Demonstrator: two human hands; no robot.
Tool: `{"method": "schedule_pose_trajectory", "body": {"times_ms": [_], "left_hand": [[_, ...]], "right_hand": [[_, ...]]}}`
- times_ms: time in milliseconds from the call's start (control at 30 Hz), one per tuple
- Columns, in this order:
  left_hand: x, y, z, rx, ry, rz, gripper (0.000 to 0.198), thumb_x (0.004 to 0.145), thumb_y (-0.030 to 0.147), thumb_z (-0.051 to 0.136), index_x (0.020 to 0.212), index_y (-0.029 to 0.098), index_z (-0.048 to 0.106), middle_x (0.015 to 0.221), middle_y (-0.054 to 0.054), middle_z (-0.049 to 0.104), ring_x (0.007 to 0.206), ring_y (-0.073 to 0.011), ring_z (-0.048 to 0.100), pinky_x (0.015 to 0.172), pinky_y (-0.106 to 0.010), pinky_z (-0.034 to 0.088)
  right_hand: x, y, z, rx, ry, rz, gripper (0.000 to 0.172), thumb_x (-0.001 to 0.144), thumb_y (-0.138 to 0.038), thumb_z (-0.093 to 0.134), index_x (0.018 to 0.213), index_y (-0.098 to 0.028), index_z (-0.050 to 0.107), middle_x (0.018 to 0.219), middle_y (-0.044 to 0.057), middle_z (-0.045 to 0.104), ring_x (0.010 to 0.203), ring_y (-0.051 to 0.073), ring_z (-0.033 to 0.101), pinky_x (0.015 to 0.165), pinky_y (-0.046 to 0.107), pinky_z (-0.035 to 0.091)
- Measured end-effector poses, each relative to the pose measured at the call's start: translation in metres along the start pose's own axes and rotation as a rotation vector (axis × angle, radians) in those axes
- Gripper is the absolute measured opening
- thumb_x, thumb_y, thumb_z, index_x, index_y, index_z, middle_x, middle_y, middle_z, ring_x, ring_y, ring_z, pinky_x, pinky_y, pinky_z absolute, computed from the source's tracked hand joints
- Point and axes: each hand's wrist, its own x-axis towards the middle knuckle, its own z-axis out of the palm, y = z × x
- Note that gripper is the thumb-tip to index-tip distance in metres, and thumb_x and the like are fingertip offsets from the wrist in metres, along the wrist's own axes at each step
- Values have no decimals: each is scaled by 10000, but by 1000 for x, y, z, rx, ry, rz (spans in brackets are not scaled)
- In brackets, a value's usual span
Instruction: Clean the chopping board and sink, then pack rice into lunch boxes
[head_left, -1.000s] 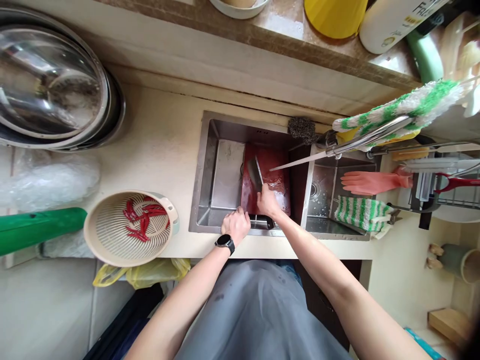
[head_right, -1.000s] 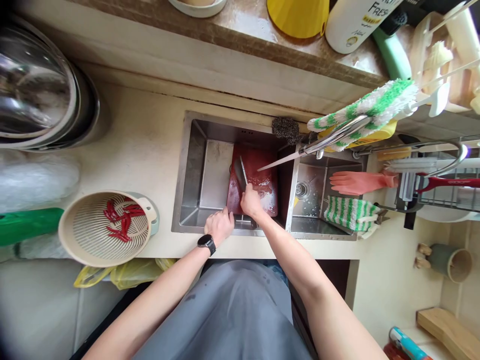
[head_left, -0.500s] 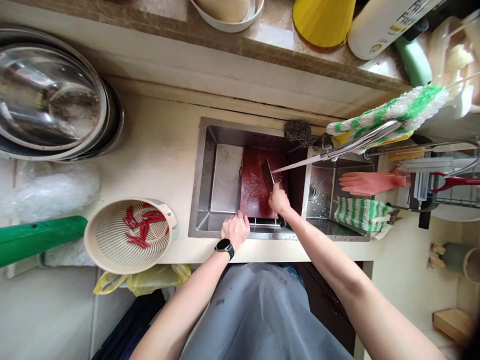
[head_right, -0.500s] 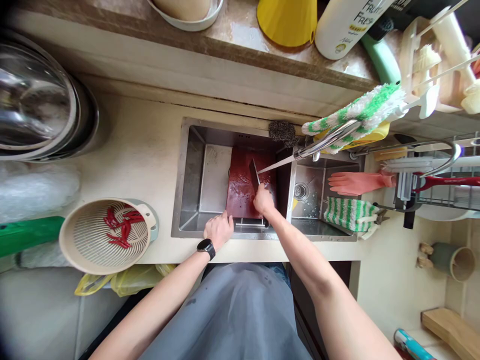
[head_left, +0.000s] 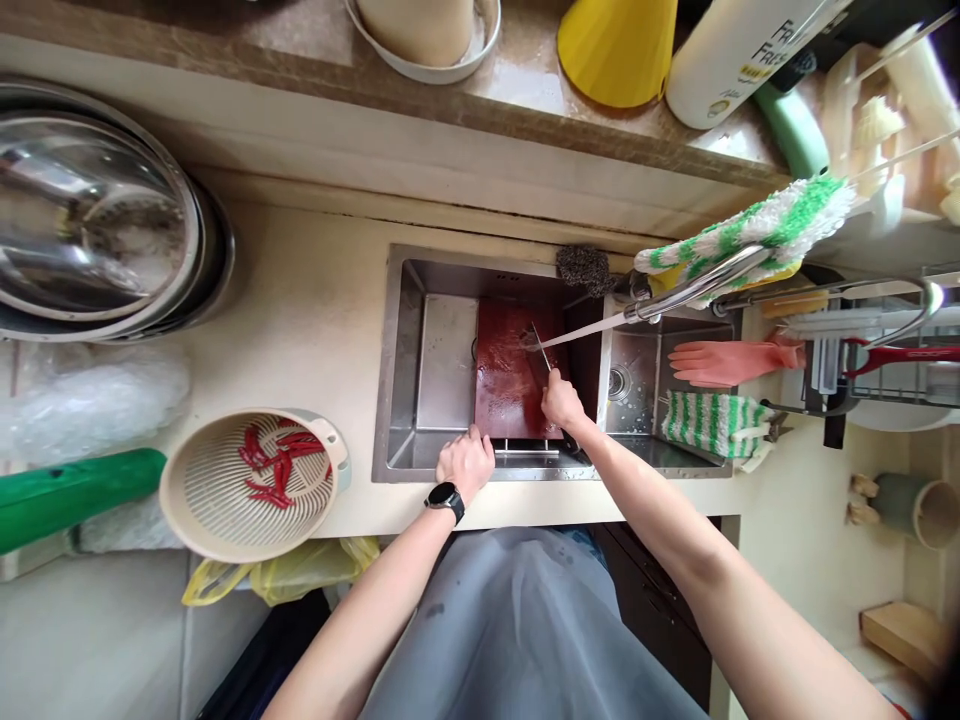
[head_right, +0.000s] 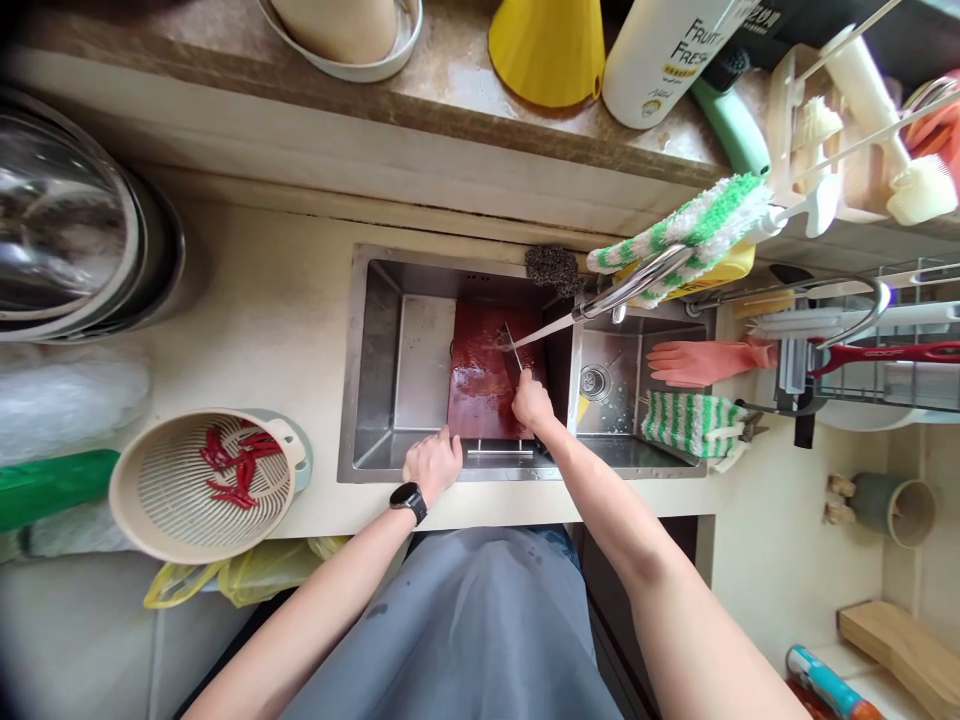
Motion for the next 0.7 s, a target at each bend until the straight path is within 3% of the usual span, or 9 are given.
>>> {"method": "schedule_pose_trajectory", "body": {"times_ms": [67,233,333,533,600,700], "left_hand": [[0,1,-1,-3,2,-4,446,1040,345,330,1183,106,679,958,-178,786,928,-294,761,843,-383,519],[0,2,-3,-6,-15,-5,417,1036,328,333,1123,114,680,962,-179,783,919,-301,761,822,-386,518],[0,2,-4,5,-9,-8,430,1038,338,326,1138,115,679,949,-178,782,920,-304,762,825,-387,517],[1,0,0,16,-15,3,452,1037,349,327,1203,112,675,958,-164,786,919,-301,760,815,-382,514],[1,0,1,8,-8,2,458,1036,345,326,1220,107,671,967,-165,787,927,-307,758,811,-387,514],[1,0,0,-3,-11,0,450,1027,321,327,1205,101,676,975,-174,785,931,-311,756,817,-398,514]], "right_hand": [[-8,-15,6,0,0,-26,303,990,-159,475,1292,-129,456,1050,201,736,988,315,743,802,358,537],[-27,-58,33,22,-96,-257,283,997,-182,485,1276,-154,450,1027,166,751,950,290,747,793,341,524],[-24,-44,32,11,-105,-249,281,1024,-217,445,1295,-143,447,1055,182,746,981,302,742,813,355,520],[-2,25,3,-43,-37,-54,316,1032,-252,427,1319,-122,457,1092,210,728,1003,329,734,826,375,517],[-2,31,-2,-64,-2,-11,309,1033,-235,407,1313,-116,461,1096,219,724,1006,344,732,825,387,514],[-13,13,4,-42,-13,-30,300,1042,-236,388,1308,-115,456,1076,214,729,998,330,733,817,372,507]]}}
